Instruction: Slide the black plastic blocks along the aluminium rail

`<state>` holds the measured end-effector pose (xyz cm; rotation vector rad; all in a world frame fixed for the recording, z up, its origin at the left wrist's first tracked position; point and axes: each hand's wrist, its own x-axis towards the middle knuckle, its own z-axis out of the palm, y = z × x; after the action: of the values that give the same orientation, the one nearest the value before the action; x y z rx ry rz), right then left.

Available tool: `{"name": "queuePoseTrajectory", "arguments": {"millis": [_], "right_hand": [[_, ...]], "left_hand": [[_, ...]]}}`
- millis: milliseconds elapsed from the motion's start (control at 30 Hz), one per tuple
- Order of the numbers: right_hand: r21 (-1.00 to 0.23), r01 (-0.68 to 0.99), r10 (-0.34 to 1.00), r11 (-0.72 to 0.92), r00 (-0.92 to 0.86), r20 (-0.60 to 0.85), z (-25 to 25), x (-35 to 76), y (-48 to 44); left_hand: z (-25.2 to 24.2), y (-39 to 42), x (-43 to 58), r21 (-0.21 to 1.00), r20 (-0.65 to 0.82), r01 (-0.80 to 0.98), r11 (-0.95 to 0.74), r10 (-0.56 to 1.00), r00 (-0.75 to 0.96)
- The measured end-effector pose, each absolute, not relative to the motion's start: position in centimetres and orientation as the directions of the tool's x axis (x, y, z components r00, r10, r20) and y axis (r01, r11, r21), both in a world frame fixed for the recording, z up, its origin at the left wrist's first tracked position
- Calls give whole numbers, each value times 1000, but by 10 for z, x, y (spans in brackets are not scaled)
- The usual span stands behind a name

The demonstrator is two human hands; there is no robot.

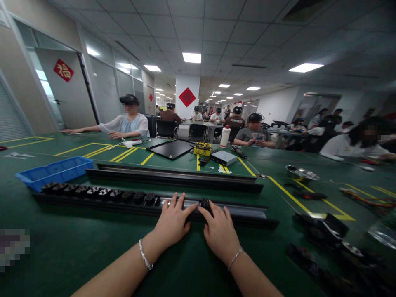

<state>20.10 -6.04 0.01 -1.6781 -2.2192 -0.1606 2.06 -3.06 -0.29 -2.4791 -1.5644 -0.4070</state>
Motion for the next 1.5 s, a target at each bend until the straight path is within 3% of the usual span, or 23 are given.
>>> {"name": "queuePoseTrajectory", "arguments": {"millis": [867, 1500], "right_hand": [[-134, 957, 897, 259, -186, 400, -1, 202, -60], [-117, 978, 936, 170, -123, 330, 3, 199, -63]], "left_hand": [[-1, -31, 20, -7, 304, 907, -422, 863, 404], [5, -33, 21, 14, 267, 914, -406, 882, 388]]}}
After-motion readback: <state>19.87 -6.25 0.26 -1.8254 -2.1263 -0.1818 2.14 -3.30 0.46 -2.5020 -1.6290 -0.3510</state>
